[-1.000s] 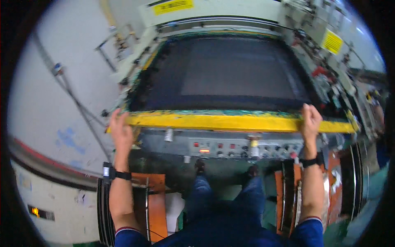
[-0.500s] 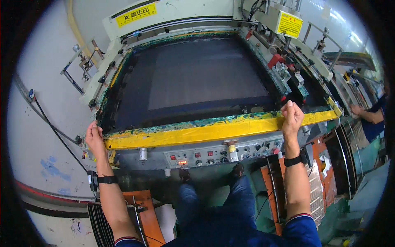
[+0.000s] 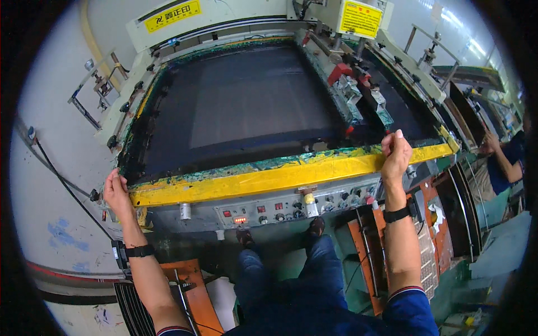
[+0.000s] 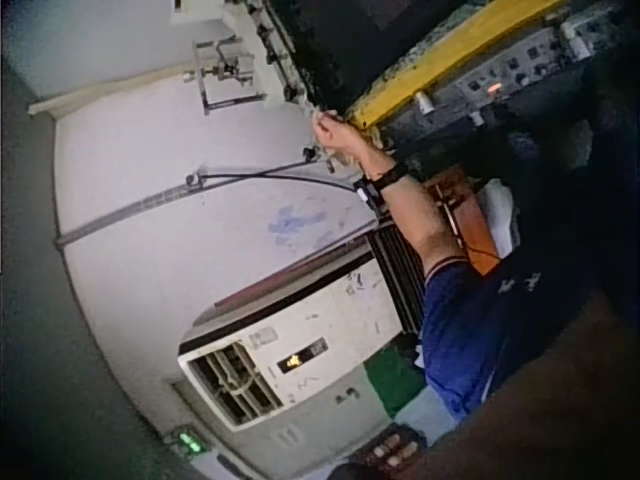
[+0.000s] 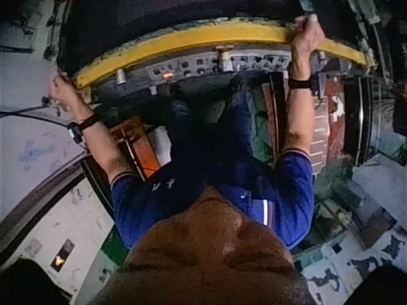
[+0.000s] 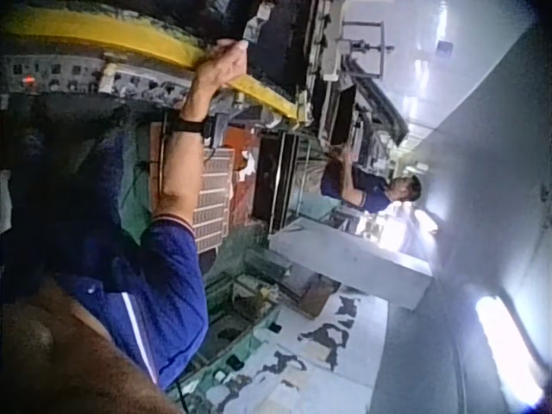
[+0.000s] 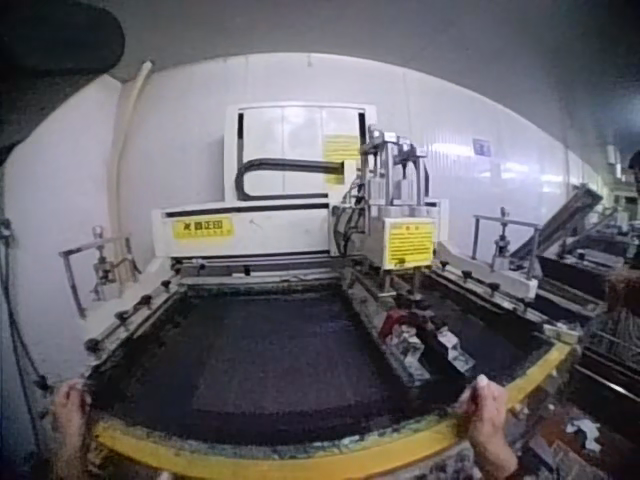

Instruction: Operating a screen printing machine to print circuit patterns or designs onto sheets and placing them on a drying rack.

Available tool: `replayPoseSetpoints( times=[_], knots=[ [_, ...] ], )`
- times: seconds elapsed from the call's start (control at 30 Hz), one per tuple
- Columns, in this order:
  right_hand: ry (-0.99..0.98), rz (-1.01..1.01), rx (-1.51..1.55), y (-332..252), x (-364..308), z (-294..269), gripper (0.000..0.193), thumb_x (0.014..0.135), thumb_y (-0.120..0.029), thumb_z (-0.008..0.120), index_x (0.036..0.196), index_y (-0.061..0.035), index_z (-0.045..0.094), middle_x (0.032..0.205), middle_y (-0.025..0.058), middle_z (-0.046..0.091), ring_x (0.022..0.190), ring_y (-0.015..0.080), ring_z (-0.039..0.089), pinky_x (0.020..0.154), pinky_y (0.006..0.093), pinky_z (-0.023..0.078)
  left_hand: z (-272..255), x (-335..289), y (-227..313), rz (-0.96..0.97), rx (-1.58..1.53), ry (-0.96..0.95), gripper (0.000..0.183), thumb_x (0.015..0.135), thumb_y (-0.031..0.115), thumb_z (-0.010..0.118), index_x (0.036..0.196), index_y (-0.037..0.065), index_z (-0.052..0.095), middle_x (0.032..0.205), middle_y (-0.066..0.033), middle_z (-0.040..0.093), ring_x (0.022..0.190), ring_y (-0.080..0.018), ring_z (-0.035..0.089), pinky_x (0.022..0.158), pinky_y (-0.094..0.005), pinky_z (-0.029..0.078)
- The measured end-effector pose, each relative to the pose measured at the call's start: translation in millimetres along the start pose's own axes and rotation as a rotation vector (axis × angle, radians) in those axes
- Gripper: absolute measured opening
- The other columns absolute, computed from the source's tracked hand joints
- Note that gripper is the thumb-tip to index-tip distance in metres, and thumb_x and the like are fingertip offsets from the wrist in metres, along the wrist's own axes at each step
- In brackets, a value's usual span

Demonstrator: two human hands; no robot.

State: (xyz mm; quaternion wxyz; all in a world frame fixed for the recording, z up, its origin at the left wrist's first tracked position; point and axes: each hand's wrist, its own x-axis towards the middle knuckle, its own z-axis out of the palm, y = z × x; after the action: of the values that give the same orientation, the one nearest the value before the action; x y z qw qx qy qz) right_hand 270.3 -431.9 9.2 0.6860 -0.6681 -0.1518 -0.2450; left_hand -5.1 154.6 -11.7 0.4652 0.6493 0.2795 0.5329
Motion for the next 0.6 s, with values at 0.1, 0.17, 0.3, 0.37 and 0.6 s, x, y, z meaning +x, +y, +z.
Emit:
replayPoseSetpoints(
  times=[0.1, 0.17, 0.3, 0.37, 0.6],
  knots=[
    [0.024, 0.023, 0.016, -0.4, 1.0, -0.3, 0.047, 0.100, -0.036, 0.047, 0.068, -0.0040, 0.059, 0.062, -0.0006, 0.052, 0.056, 0.0066, 0.043, 0.053, 0.0233, 0.032, -1.5, -2.5, 1.9, 0.001, 0.066, 0.002, 0.022, 0.097, 0.019, 0.056, 0.109, 0.004, 0.066, 0.074, 0.0040, 0.055, 0.061, -0.0022, 0.042, 0.053, -0.0181, 0.031],
    [0.038, 0.031, 0.004, 0.1, 1.4, 1.0, 0.047, 0.100, -0.037, 0.047, 0.068, -0.0049, 0.058, 0.061, -0.0011, 0.050, 0.055, 0.0066, 0.041, 0.052, 0.0234, 0.030, -2.2, -2.1, 1.7, 0.013, 0.043, -0.012, 0.022, 0.097, 0.020, 0.055, 0.109, 0.004, 0.066, 0.074, 0.0040, 0.055, 0.060, -0.0023, 0.042, 0.053, -0.0181, 0.031],
    [0.044, 0.001, -0.007, 1.6, 1.4, 3.4, 0.048, 0.100, -0.040, 0.046, 0.067, -0.0063, 0.056, 0.059, -0.0022, 0.045, 0.052, 0.0065, 0.037, 0.050, 0.0237, 0.026, -2.1, -0.4, -2.4, 0.016, -0.026, -0.016, 0.022, 0.097, 0.019, 0.055, 0.109, 0.004, 0.066, 0.074, 0.0037, 0.055, 0.060, -0.0025, 0.042, 0.053, -0.0186, 0.031],
    [0.037, -0.015, -0.002, 2.3, 1.1, 3.7, 0.046, 0.100, -0.039, 0.048, 0.068, -0.0061, 0.056, 0.059, -0.0022, 0.045, 0.053, 0.0064, 0.038, 0.050, 0.0235, 0.027, -2.7, 0.0, -3.8, 0.027, 0.022, -0.003, 0.022, 0.097, 0.018, 0.055, 0.109, 0.004, 0.066, 0.074, 0.0035, 0.055, 0.060, -0.0026, 0.042, 0.053, -0.0187, 0.032],
    [-0.021, -0.036, -0.043, 5.3, -0.5, 0.4, 0.043, 0.100, -0.033, 0.051, 0.070, -0.0040, 0.060, 0.063, -0.0016, 0.053, 0.058, 0.0053, 0.043, 0.054, 0.0223, 0.033, -3.2, -0.3, -3.3, 0.008, 0.031, 0.003, 0.021, 0.097, 0.018, 0.055, 0.109, 0.005, 0.066, 0.073, 0.0031, 0.056, 0.060, -0.0029, 0.043, 0.053, -0.0187, 0.032]
  ],
)
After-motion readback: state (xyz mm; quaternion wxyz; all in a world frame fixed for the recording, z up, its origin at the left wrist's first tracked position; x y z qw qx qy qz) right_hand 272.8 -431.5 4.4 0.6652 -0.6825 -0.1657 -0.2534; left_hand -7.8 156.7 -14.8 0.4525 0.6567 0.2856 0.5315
